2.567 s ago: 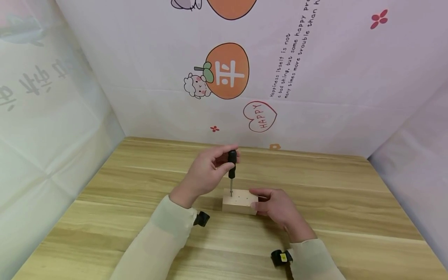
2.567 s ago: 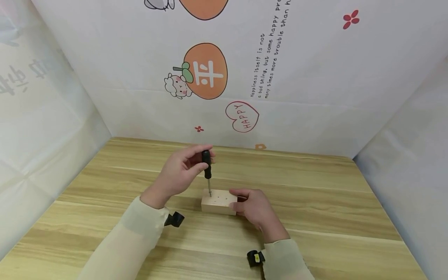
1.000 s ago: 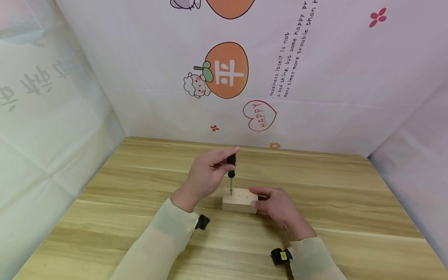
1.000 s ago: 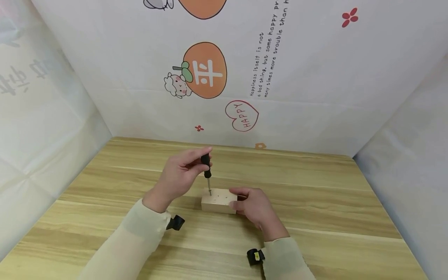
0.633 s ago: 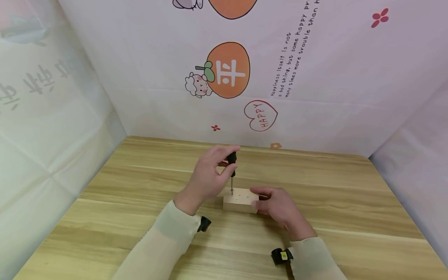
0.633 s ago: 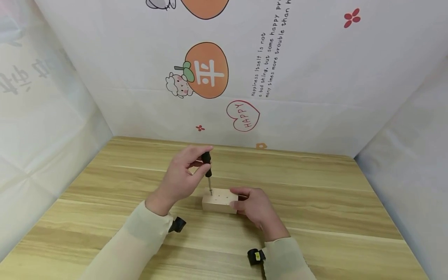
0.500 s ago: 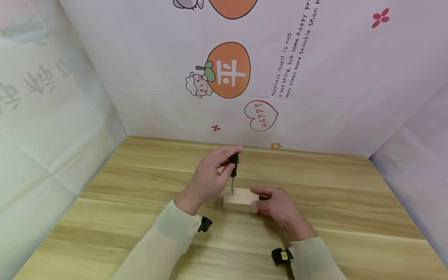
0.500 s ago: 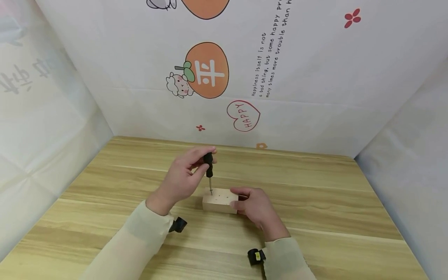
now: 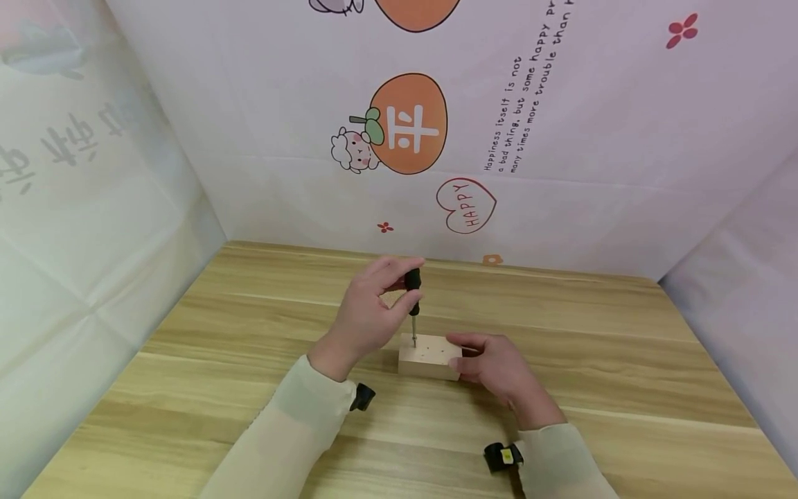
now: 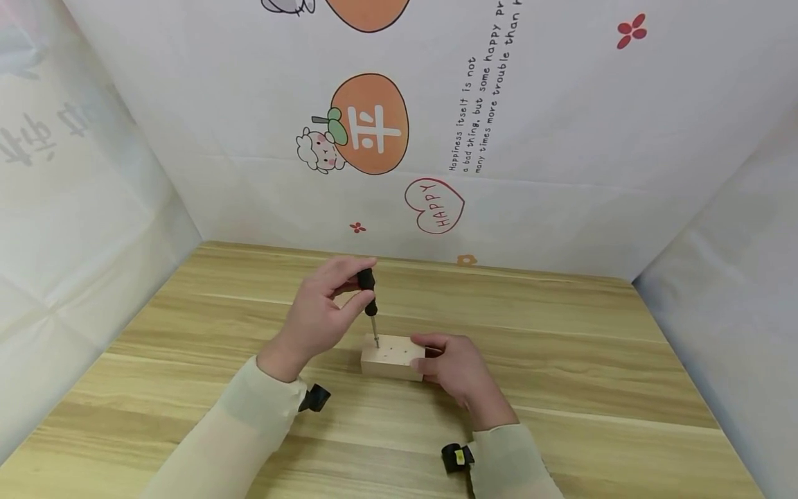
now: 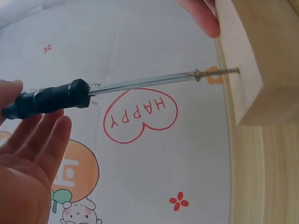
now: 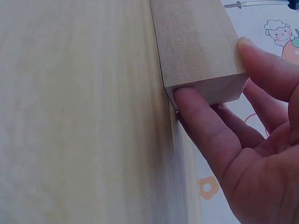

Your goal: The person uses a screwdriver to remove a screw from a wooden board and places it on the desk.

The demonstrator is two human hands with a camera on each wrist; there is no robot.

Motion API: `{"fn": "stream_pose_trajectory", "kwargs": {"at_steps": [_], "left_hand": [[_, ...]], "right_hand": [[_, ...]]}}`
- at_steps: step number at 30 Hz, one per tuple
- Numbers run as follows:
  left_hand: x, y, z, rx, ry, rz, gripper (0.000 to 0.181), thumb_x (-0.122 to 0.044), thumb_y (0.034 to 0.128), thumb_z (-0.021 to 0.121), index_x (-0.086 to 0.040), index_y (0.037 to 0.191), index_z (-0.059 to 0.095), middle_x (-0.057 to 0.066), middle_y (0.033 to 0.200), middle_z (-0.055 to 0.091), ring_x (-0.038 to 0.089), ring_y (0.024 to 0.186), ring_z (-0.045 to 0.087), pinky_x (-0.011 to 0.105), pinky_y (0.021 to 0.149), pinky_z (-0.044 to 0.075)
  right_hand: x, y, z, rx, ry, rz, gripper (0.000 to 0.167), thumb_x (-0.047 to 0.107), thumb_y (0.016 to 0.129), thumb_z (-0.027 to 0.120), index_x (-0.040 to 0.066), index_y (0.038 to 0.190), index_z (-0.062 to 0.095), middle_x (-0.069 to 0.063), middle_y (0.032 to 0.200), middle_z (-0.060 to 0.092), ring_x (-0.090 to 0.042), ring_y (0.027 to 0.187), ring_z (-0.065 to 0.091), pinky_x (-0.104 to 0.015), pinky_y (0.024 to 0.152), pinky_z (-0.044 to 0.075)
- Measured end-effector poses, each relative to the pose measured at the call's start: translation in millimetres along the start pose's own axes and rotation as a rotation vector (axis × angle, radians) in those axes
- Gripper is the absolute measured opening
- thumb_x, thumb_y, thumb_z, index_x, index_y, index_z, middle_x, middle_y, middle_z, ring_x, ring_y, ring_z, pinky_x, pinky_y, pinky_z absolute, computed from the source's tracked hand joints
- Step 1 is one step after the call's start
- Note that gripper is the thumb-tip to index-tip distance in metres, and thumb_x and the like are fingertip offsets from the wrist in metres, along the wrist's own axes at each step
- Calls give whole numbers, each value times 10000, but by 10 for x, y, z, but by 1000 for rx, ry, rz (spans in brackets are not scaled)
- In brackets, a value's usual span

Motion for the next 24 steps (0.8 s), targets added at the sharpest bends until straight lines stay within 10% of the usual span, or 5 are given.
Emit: {"fn": "stream_pose_trajectory", "kwargs": {"at_steps": [4, 14, 24], "left_hand": [[-5, 10, 26, 62, -56, -13, 423, 73, 921, 657, -34, 1330, 633, 73, 1212, 651, 163, 999, 640, 283, 878, 544], [-34, 27, 16, 0, -102, 19, 457, 74, 806, 783, -3, 1246, 690, 70, 995, 651, 141, 794, 674, 290, 708, 581], [1, 11, 80, 113, -97, -29, 442, 97, 914, 651, -56, 1329, 647, 90, 1228, 669, 144, 1057, 642, 301, 886, 546]], "right_hand": [[7, -5, -1, 2, 1, -3, 388, 48, 867, 771, 103, 1247, 716, -101, 1305, 604, -215, 997, 645, -369, 773, 590], [-2, -2, -5, 11, 13, 2, 397, 51, 866, 772, 105, 1254, 711, -103, 1316, 597, -217, 964, 655, -373, 770, 590], [3, -5, -5, 17, 19, -2, 396, 59, 867, 773, 101, 1256, 710, -103, 1305, 604, -215, 931, 658, -372, 763, 590]]}}
Point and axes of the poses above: each hand's wrist, its own y-axis towards the middle knuckle, its own z-axis out of the palm, x = y × z, the point moved 7 cm from there along y, towards the middle knuckle
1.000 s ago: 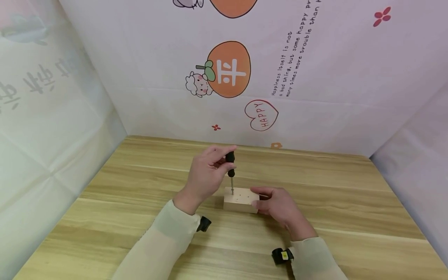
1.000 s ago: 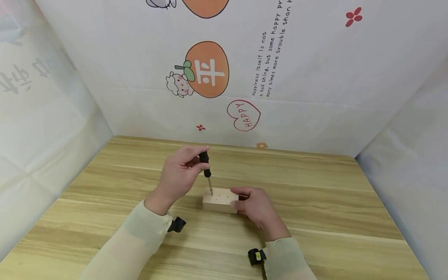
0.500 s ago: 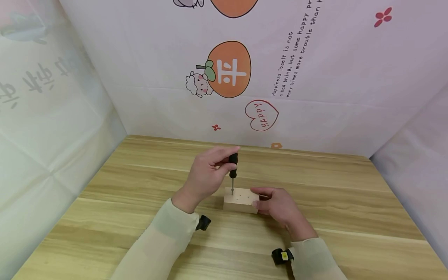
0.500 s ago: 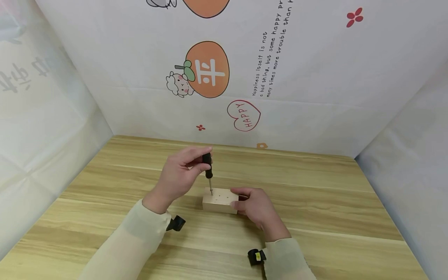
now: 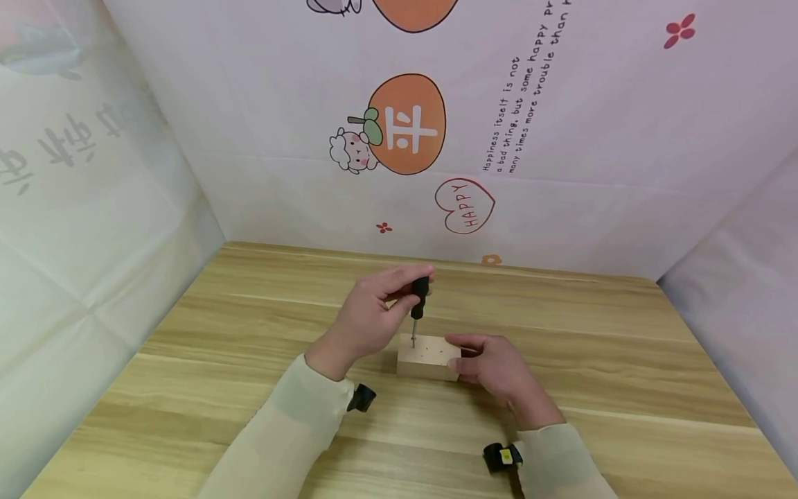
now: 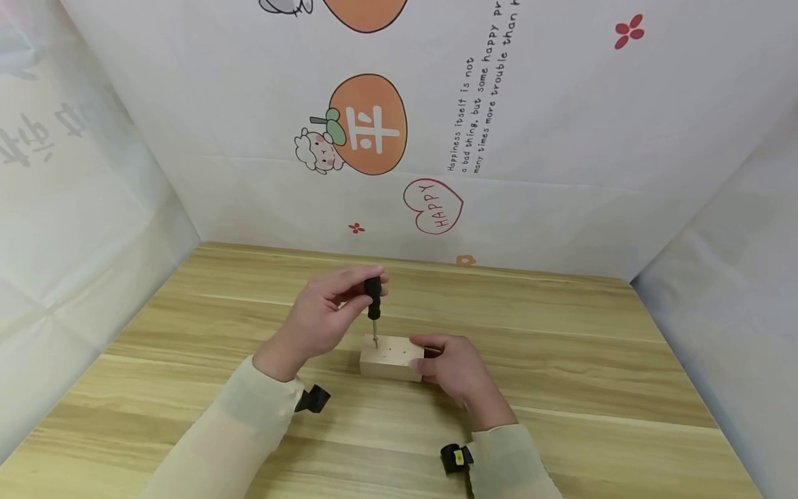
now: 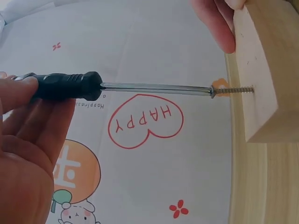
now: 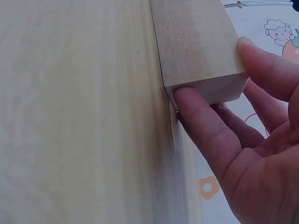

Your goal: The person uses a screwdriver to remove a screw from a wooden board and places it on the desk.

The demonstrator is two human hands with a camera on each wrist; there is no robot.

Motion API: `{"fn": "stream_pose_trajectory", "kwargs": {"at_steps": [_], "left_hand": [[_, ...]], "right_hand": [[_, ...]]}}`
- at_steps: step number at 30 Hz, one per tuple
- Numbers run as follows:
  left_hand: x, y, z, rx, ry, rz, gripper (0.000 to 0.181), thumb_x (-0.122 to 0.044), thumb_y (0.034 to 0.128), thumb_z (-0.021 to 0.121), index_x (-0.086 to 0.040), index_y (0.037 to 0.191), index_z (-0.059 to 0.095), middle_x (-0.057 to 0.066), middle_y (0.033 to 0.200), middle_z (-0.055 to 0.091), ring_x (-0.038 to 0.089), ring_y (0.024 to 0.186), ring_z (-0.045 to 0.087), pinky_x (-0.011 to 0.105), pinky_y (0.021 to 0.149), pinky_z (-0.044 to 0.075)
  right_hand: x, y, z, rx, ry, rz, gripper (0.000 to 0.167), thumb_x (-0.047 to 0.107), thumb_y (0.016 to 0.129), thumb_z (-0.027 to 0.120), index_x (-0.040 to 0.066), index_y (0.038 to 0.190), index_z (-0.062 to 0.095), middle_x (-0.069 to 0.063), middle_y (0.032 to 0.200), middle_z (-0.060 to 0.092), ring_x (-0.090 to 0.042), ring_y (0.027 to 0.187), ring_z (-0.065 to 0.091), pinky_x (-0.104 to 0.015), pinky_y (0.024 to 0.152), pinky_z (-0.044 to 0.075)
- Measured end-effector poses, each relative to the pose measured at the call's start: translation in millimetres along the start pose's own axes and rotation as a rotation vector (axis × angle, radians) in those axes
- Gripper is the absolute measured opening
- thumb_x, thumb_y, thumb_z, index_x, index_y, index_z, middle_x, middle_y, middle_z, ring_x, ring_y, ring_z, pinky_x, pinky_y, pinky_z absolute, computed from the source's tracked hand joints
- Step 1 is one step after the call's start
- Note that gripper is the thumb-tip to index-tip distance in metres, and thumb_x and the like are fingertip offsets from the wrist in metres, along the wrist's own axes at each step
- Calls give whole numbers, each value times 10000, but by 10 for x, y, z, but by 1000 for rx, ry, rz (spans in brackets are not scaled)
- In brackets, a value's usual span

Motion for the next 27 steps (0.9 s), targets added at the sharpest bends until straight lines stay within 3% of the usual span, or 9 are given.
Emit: {"fn": "stream_pose_trajectory", "kwargs": {"at_steps": [5, 8, 14, 21, 27], "left_hand": [[11, 1, -58, -80, 54, -27, 435, 61, 851, 746, -61, 1265, 695, 75, 1126, 695, 139, 921, 661, 266, 785, 569], [10, -2, -74, -103, 61, -11, 450, 63, 826, 774, -48, 1255, 695, 71, 1076, 682, 146, 886, 663, 265, 761, 577], [-5, -11, -43, -76, 22, 57, 488, 90, 827, 761, -27, 1292, 668, 59, 1032, 624, 127, 834, 652, 278, 759, 580], [-24, -7, -47, -71, 27, 67, 424, 44, 835, 773, -29, 1246, 697, 44, 1011, 602, 127, 838, 624, 274, 764, 577], [-14, 1, -10, 4, 15, 63, 433, 68, 913, 662, -36, 1332, 633, 74, 1176, 639, 158, 989, 623, 291, 839, 564]], "right_hand": [[-11, 8, -2, -4, 0, -3, 397, 55, 865, 772, 100, 1255, 710, -113, 1298, 606, -219, 931, 656, -375, 760, 591], [-15, 7, -2, -6, -3, -1, 397, 49, 865, 771, 100, 1255, 711, -120, 1300, 603, -224, 923, 662, -379, 760, 592], [-8, 4, -4, -5, -10, -4, 398, 70, 860, 781, 112, 1251, 715, -101, 1298, 607, -218, 927, 658, -378, 761, 591], [-11, 7, -7, -1, -14, -4, 399, 73, 864, 780, 111, 1255, 712, -94, 1291, 611, -216, 932, 653, -377, 759, 591], [-17, 17, -6, -4, -18, -3, 397, 67, 864, 778, 116, 1253, 714, -90, 1277, 619, -212, 935, 646, -370, 755, 590]]}}
Point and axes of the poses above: each hand's wrist, its own y-axis towards the middle knuckle, its own z-axis out of the palm, x = y × z, the point moved 7 cm from there along y, towards the middle knuckle
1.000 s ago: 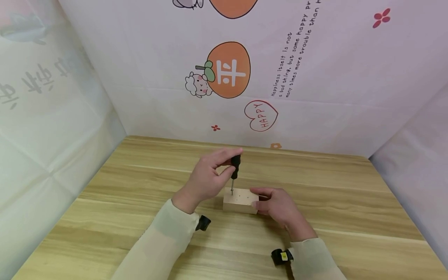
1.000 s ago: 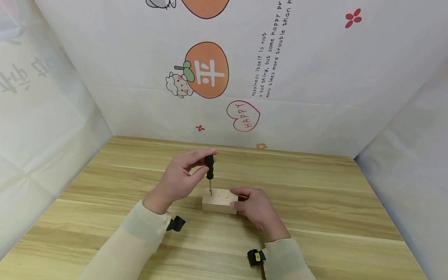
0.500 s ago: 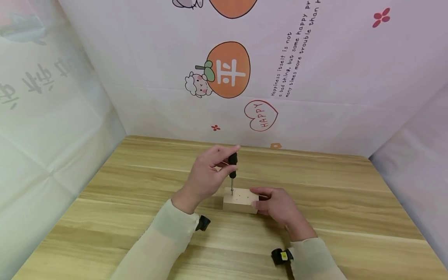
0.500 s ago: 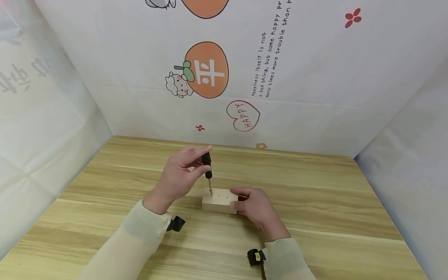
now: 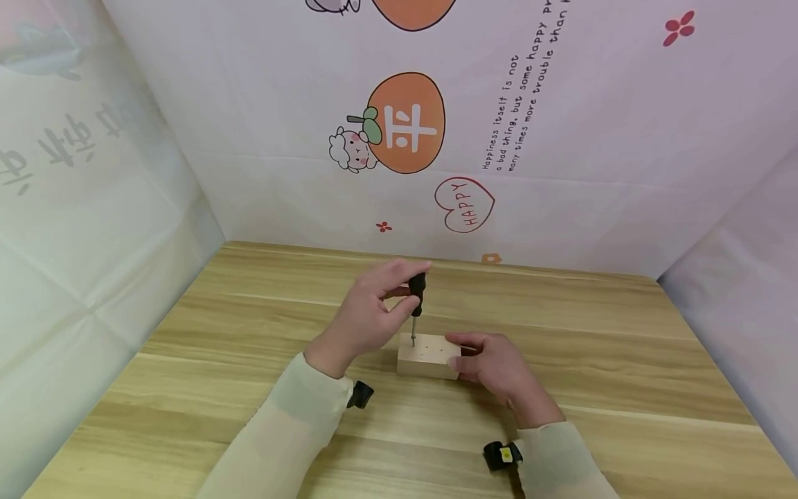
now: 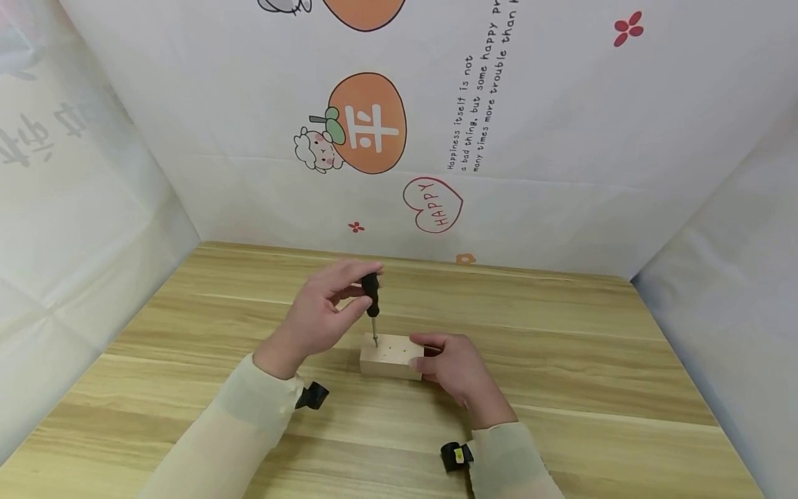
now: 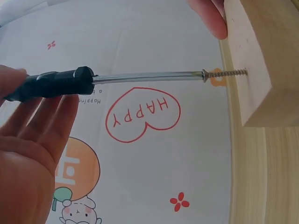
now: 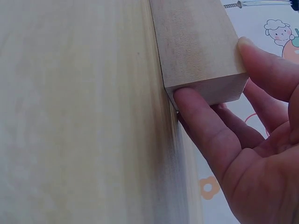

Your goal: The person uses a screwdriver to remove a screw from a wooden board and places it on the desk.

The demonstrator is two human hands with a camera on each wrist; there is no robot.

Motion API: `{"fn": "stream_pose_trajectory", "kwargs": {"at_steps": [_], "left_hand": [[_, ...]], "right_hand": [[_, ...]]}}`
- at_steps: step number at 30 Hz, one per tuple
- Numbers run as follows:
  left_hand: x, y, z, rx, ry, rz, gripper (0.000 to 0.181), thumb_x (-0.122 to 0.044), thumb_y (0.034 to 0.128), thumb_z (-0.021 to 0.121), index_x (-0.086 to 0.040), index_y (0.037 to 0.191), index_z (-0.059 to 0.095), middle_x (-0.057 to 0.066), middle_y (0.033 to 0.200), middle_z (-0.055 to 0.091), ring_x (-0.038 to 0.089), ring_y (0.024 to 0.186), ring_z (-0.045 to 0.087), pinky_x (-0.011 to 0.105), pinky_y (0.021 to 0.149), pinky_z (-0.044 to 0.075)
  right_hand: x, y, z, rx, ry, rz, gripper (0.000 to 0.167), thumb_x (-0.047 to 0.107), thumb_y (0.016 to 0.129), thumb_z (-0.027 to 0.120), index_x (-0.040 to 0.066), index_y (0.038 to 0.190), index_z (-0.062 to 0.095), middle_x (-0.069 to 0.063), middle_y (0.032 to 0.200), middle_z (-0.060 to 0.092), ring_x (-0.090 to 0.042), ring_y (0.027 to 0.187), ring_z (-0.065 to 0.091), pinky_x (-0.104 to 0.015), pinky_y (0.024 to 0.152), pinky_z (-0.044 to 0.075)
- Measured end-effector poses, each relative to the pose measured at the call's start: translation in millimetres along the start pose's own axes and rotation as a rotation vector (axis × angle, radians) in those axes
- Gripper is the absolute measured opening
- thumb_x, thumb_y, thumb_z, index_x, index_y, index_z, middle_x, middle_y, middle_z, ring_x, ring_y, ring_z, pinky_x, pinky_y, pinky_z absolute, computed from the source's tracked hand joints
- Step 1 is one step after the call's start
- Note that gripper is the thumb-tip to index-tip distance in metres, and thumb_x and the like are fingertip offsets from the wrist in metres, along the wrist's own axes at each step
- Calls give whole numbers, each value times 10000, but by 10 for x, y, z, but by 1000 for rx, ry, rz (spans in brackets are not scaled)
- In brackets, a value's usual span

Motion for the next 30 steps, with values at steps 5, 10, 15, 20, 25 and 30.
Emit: {"fn": "stream_pose_trajectory", "kwargs": {"at_steps": [5, 10, 15, 20, 25, 30], "left_hand": [[18, 8, -12, -14, 11, -42, 440, 81, 903, 678, -55, 1320, 651, 62, 1187, 670, 145, 966, 643, 277, 797, 571], [21, -6, -91, -112, 65, -45, 457, 55, 830, 777, -40, 1267, 681, 67, 1103, 671, 161, 862, 659, 262, 724, 580], [23, -20, -93, -112, 65, 1, 496, 48, 840, 773, -23, 1314, 650, 84, 1069, 640, 172, 854, 652, 261, 741, 581], [30, -18, -77, -52, 23, 21, 476, 88, 881, 706, -25, 1337, 628, 96, 1194, 663, 186, 972, 655, 286, 790, 580], [35, -23, -102, -64, 60, 18, 467, 66, 853, 747, -28, 1301, 654, 81, 1138, 694, 157, 895, 670, 266, 769, 576], [20, -51, -131, -129, 141, 72, 511, 31, 789, 824, -17, 1270, 656, 83, 1050, 662, 166, 826, 660, 236, 738, 573]], "right_hand": [[-3, 7, 2, -1, 2, 2, 393, 65, 867, 774, 114, 1252, 715, -94, 1264, 624, -213, 925, 651, -370, 755, 591], [-10, 7, 5, -5, 3, 1, 389, 50, 871, 766, 100, 1253, 712, -113, 1262, 623, -217, 925, 669, -372, 762, 591], [-9, 15, 10, -2, 8, -6, 390, 43, 875, 759, 93, 1258, 707, -117, 1275, 616, -222, 929, 675, -374, 766, 591], [-5, 13, 12, 2, 15, -3, 397, 45, 872, 763, 96, 1261, 705, -114, 1283, 612, -220, 928, 667, -375, 767, 591], [1, 7, 10, -2, 10, 3, 395, 43, 868, 767, 104, 1254, 711, -110, 1279, 614, -220, 901, 664, -372, 758, 591], [-3, 5, 12, -8, 17, 7, 395, 30, 867, 764, 101, 1252, 712, -111, 1272, 614, -220, 901, 669, -372, 759, 591]]}}
Point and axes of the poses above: each hand's wrist, its own y-axis towards the middle knuckle, its own z-axis out of the palm, x = y × z, the point moved 7 cm from there along y, towards the middle knuckle
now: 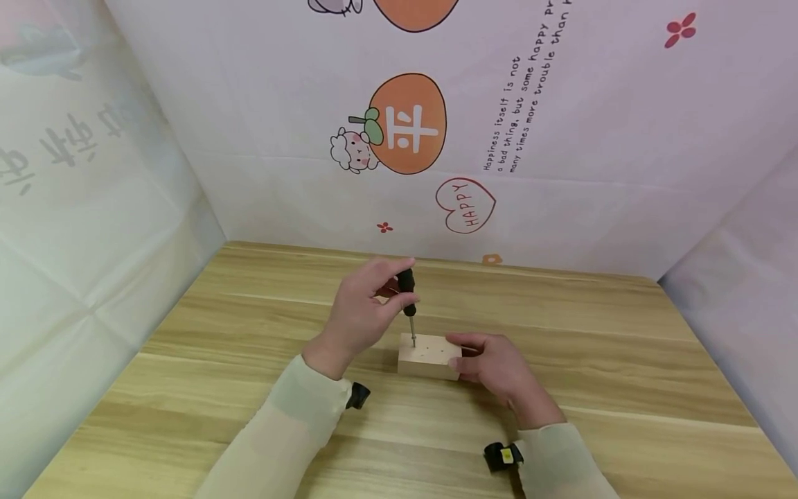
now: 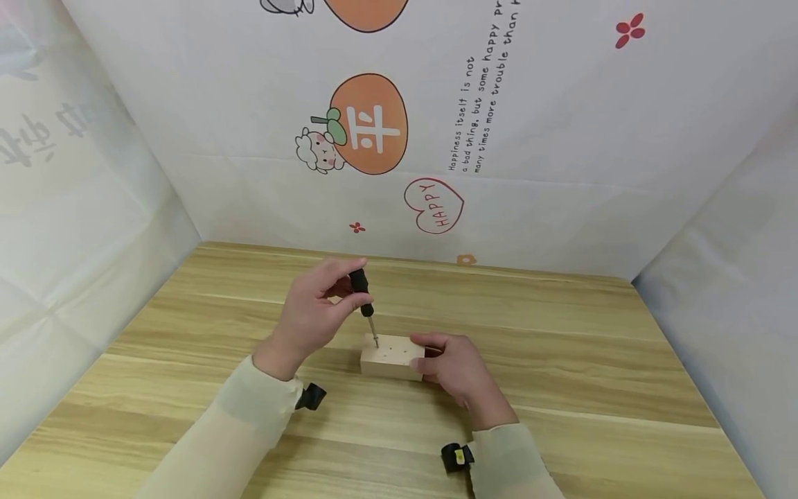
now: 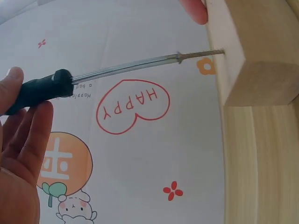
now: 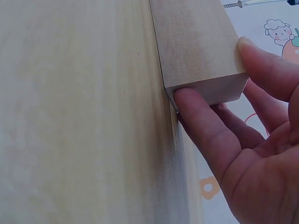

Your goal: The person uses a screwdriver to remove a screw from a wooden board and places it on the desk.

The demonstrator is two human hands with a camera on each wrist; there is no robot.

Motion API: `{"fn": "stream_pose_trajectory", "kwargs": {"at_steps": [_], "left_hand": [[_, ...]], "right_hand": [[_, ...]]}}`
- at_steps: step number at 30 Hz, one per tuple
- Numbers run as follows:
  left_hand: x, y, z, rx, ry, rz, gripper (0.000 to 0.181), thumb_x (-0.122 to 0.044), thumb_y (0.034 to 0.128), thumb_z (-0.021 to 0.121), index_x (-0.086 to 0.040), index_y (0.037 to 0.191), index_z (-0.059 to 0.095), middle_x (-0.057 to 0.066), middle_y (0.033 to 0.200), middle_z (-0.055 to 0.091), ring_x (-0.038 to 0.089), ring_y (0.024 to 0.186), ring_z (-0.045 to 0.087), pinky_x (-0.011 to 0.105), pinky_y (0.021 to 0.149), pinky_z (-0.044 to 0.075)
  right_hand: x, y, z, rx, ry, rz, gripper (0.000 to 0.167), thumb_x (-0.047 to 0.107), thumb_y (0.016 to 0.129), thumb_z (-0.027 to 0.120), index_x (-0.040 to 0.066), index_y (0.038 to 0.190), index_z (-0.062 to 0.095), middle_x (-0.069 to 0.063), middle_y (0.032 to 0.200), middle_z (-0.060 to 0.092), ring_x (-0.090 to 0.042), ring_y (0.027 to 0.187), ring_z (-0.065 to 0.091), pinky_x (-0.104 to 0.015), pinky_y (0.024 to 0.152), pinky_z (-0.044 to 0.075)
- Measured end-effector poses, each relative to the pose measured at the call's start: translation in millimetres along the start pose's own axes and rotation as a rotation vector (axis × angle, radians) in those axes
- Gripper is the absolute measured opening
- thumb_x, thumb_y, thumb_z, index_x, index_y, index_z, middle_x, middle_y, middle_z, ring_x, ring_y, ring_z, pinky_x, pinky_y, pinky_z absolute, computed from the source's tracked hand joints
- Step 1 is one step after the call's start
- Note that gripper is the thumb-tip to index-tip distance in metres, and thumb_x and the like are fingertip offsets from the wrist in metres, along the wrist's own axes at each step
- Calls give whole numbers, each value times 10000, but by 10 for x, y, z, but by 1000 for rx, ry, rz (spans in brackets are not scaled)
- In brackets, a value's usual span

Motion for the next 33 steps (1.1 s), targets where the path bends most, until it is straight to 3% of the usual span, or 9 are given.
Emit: {"fn": "stream_pose_trajectory", "kwargs": {"at_steps": [5, 10, 16, 20, 24, 27, 33], "left_hand": [[2, -11, 29, 30, -67, 27, 516, 46, 836, 780, -6, 1325, 626, 112, 1129, 618, 205, 925, 641, 263, 762, 580], [22, -7, 34, 74, -175, -6, 453, 95, 900, 663, 4, 1340, 606, 123, 1221, 639, 247, 1024, 636, 319, 808, 580], [52, -10, 10, 46, -150, -32, 465, 55, 868, 740, -2, 1318, 636, 119, 1116, 661, 188, 906, 651, 297, 762, 587], [61, -20, 7, 53, -159, -37, 444, 57, 899, 695, -13, 1332, 625, 112, 1142, 646, 199, 962, 635, 311, 801, 582], [70, -17, 8, 65, -212, -103, 428, 83, 920, 633, -31, 1332, 622, 85, 1183, 654, 259, 1005, 660, 338, 838, 573], [79, -15, -3, 50, -219, -145, 434, 69, 903, 691, -36, 1321, 639, 78, 1169, 654, 255, 976, 665, 334, 804, 582], [87, -24, -20, 35, -235, -134, 428, 67, 897, 700, -12, 1313, 643, 104, 1176, 643, 226, 993, 641, 341, 788, 588]], "right_hand": [[-5, -5, -5, -3, 0, -3, 395, 30, 865, 766, 97, 1250, 712, -109, 1275, 612, -222, 921, 667, -375, 764, 591], [-1, -9, -8, -1, 5, -4, 396, 33, 865, 769, 90, 1252, 710, -110, 1284, 608, -223, 938, 662, -380, 766, 591], [7, -1, -5, 0, -4, -6, 392, 32, 865, 768, 93, 1248, 713, -109, 1284, 611, -224, 943, 662, -379, 763, 592], [6, 0, -3, -2, -6, 0, 390, 31, 861, 771, 95, 1242, 717, -113, 1297, 605, -224, 954, 659, -378, 765, 592], [10, -3, -4, 3, -1, 3, 393, 32, 861, 771, 89, 1246, 714, -124, 1299, 601, -227, 924, 667, -377, 763, 592], [10, -4, -6, 8, 0, -1, 398, 37, 862, 771, 86, 1252, 709, -127, 1291, 603, -226, 911, 666, -377, 762, 591], [10, -5, -2, 11, 1, -1, 405, 40, 863, 771, 84, 1260, 704, -125, 1293, 602, -225, 910, 666, -377, 761, 591]]}}
Point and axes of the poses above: each hand's wrist, its own y-axis towards the middle knuckle, its own z-axis out of the palm, x = y × z, the point moved 7 cm from there along y, towards the middle knuckle
